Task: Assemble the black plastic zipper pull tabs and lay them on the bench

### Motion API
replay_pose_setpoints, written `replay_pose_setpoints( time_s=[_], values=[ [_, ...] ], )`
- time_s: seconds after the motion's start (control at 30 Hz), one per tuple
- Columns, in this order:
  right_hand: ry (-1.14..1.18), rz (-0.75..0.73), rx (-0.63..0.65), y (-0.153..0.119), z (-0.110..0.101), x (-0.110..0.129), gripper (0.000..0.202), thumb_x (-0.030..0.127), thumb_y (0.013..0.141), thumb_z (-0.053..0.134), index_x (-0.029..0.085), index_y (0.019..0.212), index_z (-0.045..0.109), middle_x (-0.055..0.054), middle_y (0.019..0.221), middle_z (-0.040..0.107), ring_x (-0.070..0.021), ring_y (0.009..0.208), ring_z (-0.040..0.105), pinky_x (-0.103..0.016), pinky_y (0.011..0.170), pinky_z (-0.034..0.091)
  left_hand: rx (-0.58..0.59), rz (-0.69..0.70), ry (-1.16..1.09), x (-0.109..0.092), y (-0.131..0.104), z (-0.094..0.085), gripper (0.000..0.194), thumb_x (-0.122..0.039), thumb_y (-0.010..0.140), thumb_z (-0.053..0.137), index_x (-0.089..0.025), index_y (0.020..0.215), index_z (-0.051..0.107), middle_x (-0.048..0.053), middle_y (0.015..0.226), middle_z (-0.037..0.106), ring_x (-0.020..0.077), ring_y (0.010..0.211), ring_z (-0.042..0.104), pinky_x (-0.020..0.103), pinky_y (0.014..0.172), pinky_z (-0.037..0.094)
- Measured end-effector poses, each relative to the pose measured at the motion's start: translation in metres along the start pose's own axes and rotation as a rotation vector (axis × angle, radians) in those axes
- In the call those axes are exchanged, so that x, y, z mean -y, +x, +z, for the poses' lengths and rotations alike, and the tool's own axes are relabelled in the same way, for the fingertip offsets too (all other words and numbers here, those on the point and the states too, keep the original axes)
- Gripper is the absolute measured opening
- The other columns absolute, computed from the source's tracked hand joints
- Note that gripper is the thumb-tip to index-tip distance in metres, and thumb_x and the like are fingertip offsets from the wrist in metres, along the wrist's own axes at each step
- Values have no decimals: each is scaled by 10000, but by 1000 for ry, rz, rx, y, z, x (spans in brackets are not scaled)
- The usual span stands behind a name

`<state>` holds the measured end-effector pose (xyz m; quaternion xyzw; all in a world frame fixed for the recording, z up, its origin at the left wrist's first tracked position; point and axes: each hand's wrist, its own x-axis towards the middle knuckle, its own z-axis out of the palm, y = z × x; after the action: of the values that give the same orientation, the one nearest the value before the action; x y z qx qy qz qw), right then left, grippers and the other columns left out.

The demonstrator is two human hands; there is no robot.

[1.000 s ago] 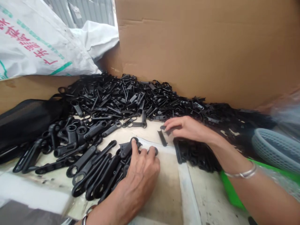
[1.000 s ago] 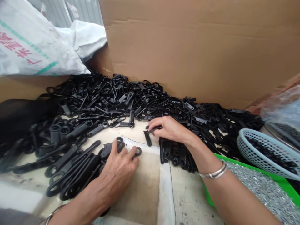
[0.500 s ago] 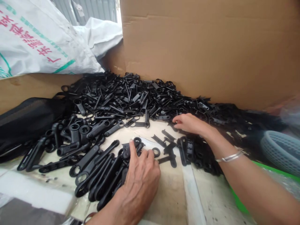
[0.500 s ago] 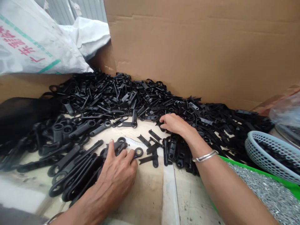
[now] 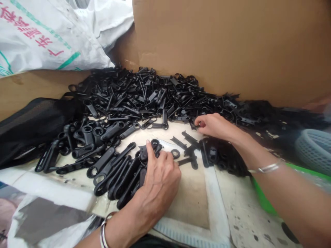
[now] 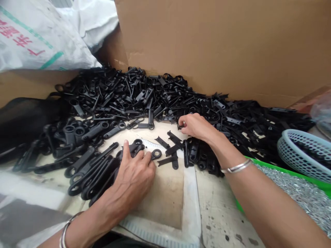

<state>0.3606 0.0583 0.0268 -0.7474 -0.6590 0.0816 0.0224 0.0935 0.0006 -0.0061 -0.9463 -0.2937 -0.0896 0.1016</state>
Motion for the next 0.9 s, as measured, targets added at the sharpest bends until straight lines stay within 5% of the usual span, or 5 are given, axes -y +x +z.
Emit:
replay_pose_setpoints(
  time_s=[0.23,0.37,0.6,0.73,0.9],
  values=[
    [398,-179,112,-58,0,25,341,297,851,521,263,1134,710,41,824,767,-166,735,712,-249,692,527,-22,-8,-18,1,-1,6,154,-221,901,603,-153,795,691,60,817,616,244,855,559,817,1082,125],
    [598,-120,122,-76,9,30,364,326,851,527,216,1152,699,-16,852,765,-186,699,706,-280,645,546,-20,-10,-89,2,0,6,290,-376,959,575,-147,828,696,66,819,626,254,870,580,828,1058,130],
    [908,19,129,-103,11,27,384,411,845,590,186,1143,681,-58,789,762,-216,724,721,-322,673,569,61,-28,-147,4,2,-6,212,-259,974,552,-125,884,690,75,834,672,248,855,614,846,1036,133],
    [862,45,-9,-129,11,27,331,408,843,611,192,1060,739,-72,860,781,-240,769,731,-348,695,571,41,4,-140,5,4,-13,229,-179,975,508,-103,841,678,114,871,697,280,908,629,841,1037,123],
    [672,-84,-193,-174,20,32,218,327,869,583,270,896,791,-19,954,792,-225,858,742,-348,808,573,45,135,-545,-12,2,-27,255,-265,1008,451,-137,1005,671,101,988,707,264,958,639,513,970,448]
  ],
)
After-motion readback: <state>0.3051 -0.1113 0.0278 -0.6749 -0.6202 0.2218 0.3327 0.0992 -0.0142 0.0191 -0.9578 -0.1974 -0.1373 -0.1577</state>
